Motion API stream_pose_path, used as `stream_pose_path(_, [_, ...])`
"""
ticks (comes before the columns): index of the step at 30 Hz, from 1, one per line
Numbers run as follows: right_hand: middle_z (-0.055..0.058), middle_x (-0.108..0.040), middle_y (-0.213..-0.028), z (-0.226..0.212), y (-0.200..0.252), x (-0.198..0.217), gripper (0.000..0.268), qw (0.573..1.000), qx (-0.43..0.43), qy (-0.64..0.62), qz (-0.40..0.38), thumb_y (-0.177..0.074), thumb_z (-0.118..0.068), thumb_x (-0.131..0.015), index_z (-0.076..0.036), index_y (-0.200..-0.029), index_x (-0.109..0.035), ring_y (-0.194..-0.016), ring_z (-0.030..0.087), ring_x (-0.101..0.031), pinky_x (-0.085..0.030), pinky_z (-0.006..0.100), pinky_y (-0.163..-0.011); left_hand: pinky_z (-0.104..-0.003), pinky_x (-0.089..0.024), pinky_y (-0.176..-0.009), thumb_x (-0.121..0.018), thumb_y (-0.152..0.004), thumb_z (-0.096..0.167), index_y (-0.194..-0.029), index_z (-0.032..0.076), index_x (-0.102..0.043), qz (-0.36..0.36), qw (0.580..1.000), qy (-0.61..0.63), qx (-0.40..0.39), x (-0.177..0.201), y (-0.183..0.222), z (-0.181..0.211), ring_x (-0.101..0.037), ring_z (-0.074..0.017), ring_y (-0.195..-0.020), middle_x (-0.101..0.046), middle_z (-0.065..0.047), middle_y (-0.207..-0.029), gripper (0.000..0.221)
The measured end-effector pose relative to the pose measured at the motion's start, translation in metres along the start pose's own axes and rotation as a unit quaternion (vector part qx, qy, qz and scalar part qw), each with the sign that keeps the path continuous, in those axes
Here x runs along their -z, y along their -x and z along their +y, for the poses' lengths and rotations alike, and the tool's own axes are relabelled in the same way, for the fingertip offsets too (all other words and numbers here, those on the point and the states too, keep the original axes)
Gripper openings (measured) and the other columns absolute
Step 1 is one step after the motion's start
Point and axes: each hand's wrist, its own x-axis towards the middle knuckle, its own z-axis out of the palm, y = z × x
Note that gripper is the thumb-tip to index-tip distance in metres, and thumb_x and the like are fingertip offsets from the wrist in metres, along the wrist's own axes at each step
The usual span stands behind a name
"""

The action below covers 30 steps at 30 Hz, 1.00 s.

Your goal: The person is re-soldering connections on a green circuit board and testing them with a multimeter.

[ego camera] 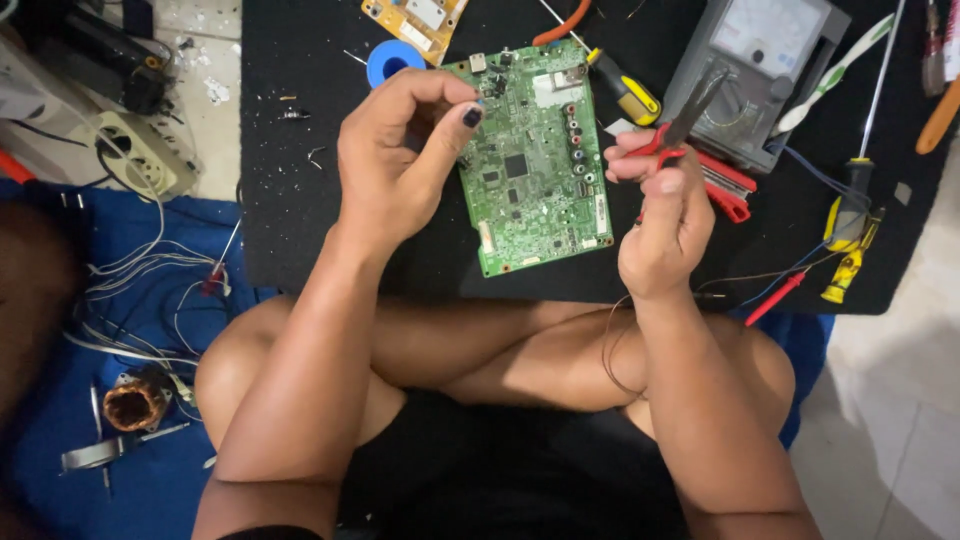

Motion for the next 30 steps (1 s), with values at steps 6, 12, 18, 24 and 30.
stream_pose_path(6, [0.017, -0.058, -0.128, -0.0086, -0.0059, -0.0004, 0.039, 0.999, 0.002, 0.036, -0.008, -0.113, -0.020, -0.031, 0.007, -0.104, -0.058, -0.116, 0.028, -0.058, -0.051, 0.040, -0.106, -0.022, -0.045, -0.076, -0.065, -0.105, -0.002, -0.113, -0.001, -0.063, 0.023, 1.000, -0.001, 0.002, 0.0047, 0.0004, -0.0014, -0.052, -0.0093, -0.081, -0.061, -0.003, -0.095, 0.009])
stream_pose_path(12, [0.016, -0.059, -0.128, -0.0063, -0.0049, -0.0005, 0.038, 1.000, -0.024, 0.015, 0.004, -0.113, -0.022, -0.032, 0.006, -0.108, -0.058, -0.115, 0.026, -0.059, -0.052, 0.039, -0.104, -0.022, -0.044, -0.076, -0.065, -0.105, -0.001, -0.113, -0.001, -0.062, 0.030, 1.000, 0.006, 0.002, 0.0044, 0.0008, -0.0001, -0.051, -0.0093, -0.081, -0.060, -0.003, -0.095, 0.009])
stream_pose_path(18, [0.019, -0.060, -0.121, -0.0049, -0.0042, -0.0004, 0.039, 1.000, -0.028, 0.013, -0.002, -0.112, -0.022, -0.032, 0.004, -0.100, -0.057, -0.112, 0.026, -0.057, -0.050, 0.038, -0.104, -0.021, -0.045, -0.078, -0.066, -0.104, -0.001, -0.113, -0.001, -0.062, 0.024, 0.999, 0.026, 0.011, 0.0043, 0.0006, -0.0019, -0.052, -0.0088, -0.083, -0.061, -0.003, -0.097, 0.010])
stream_pose_path(24, [0.017, -0.060, -0.122, -0.0002, -0.0035, -0.0017, 0.039, 1.000, -0.026, 0.007, -0.003, -0.114, -0.022, -0.033, 0.004, -0.100, -0.058, -0.112, 0.026, -0.057, -0.051, 0.038, -0.103, -0.022, -0.046, -0.077, -0.066, -0.104, -0.002, -0.112, -0.002, -0.063, 0.032, 0.999, 0.010, -0.004, 0.0049, -0.0010, 0.0011, -0.053, -0.0098, -0.082, -0.061, -0.004, -0.095, 0.008])
stream_pose_path(30, [0.017, -0.062, -0.120, -0.0003, -0.0035, -0.0027, 0.040, 0.999, -0.021, 0.036, -0.011, -0.113, -0.020, -0.033, 0.005, -0.096, -0.059, -0.111, 0.027, -0.058, -0.049, 0.040, -0.106, -0.022, -0.046, -0.077, -0.065, -0.104, -0.002, -0.112, -0.002, -0.063, 0.031, 0.999, 0.034, 0.001, 0.0055, -0.0004, -0.0002, -0.052, -0.0095, -0.082, -0.060, -0.003, -0.095, 0.009])
